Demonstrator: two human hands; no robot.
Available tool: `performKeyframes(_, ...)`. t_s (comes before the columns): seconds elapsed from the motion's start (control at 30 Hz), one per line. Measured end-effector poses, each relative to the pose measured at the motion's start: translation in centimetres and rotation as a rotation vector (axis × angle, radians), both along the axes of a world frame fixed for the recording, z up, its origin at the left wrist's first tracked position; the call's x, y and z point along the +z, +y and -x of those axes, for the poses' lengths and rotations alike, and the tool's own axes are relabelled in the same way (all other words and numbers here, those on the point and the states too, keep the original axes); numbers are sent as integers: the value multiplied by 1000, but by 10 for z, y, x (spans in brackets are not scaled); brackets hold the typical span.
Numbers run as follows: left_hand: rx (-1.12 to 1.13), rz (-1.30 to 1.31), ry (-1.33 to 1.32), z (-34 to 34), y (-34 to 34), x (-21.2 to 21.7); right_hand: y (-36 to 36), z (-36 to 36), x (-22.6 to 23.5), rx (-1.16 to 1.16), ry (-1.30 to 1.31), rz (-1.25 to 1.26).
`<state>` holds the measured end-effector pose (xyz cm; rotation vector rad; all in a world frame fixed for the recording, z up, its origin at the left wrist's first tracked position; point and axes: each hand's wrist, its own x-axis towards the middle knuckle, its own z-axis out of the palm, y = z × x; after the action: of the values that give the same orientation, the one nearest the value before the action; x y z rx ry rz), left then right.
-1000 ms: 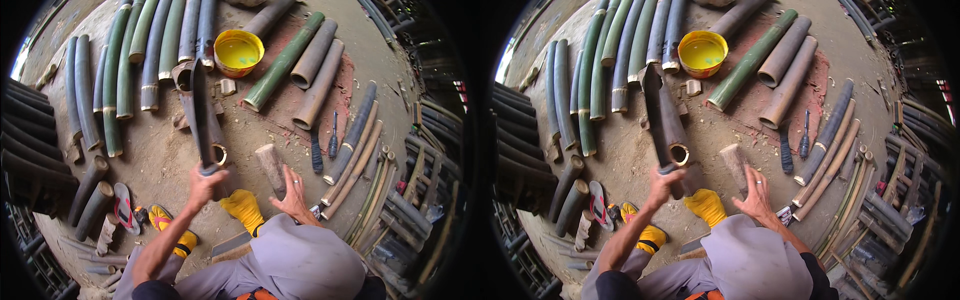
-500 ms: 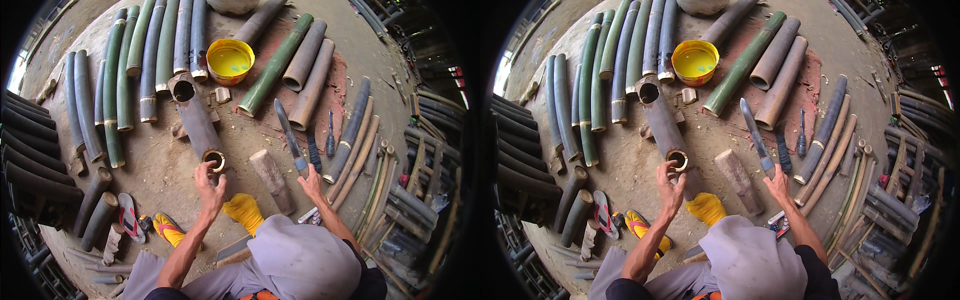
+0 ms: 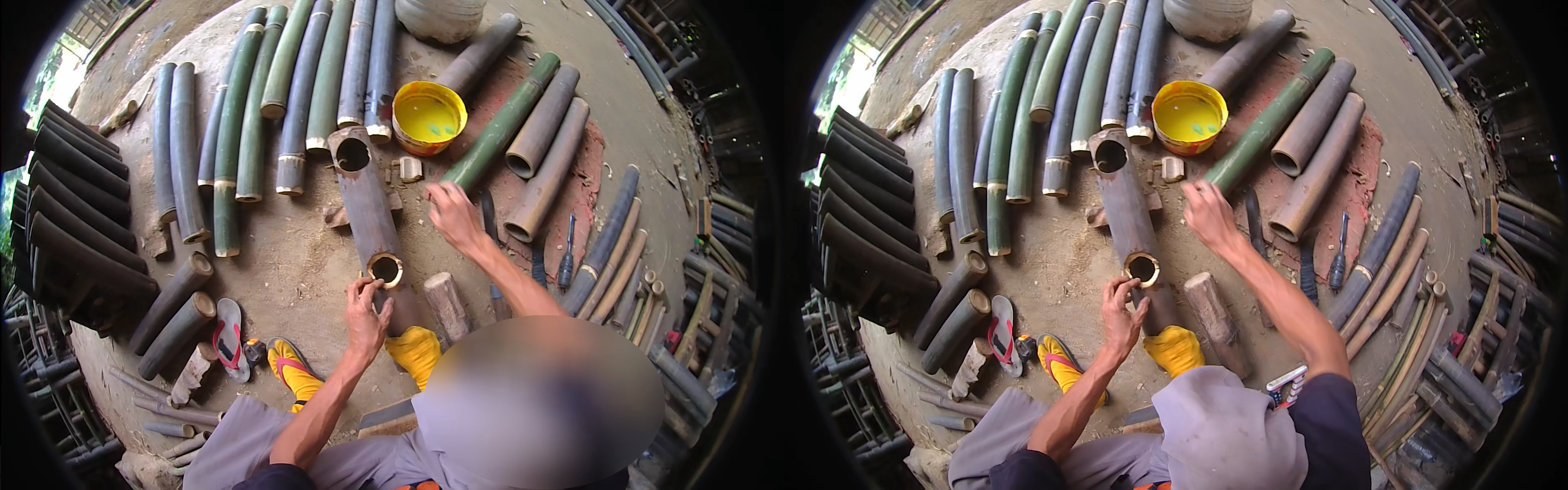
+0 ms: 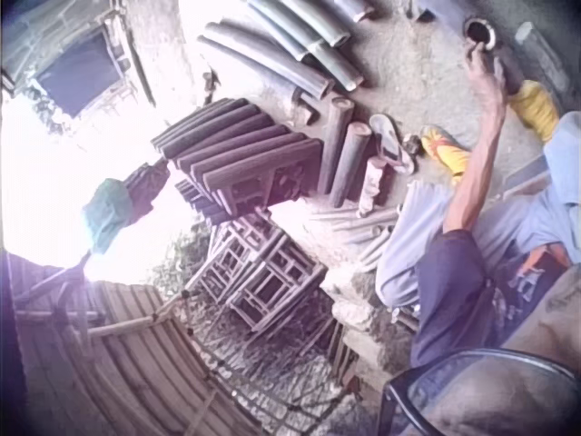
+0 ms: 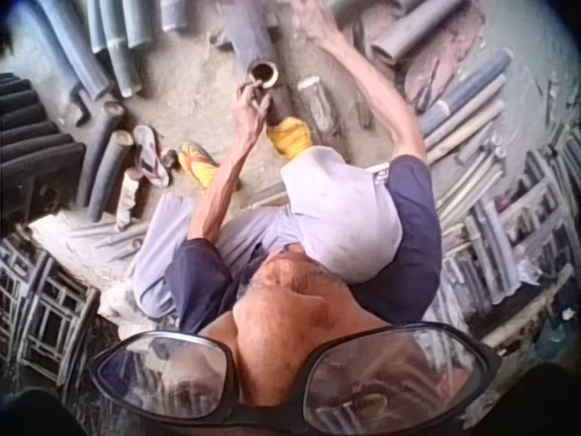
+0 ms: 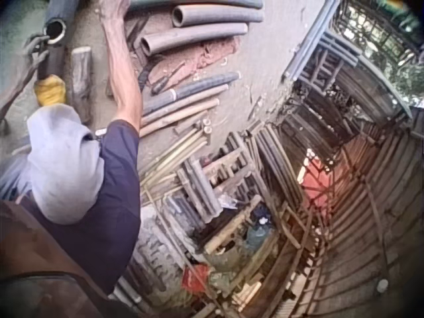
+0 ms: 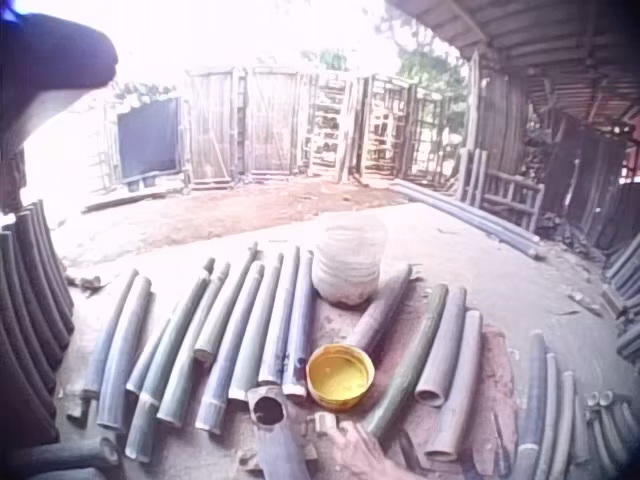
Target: The person measures a length on a piece of bamboo, places a second bamboo piece onto it, and then carves out a section using a blade and a wooden mallet.
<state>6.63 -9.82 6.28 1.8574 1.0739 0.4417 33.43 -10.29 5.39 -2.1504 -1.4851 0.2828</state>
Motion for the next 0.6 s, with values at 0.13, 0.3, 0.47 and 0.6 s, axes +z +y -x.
performKeyframes(0.13, -2, 51, -24, -2, 1, 2, 68, -17, -35, 78, -267, 211)
performKeyframes(0.3, 28, 58, -14, -1, 1, -1, 78, -6, -56, 64, -180, 328)
performKeyframes(0.47, 12, -13, -7, 2, 3, -7, 57, -12, -47, 80, 84, 93)
performKeyframes(0.6, 23, -29, -3, 0, 1, -6, 47, -18, -41, 88, 133, 110)
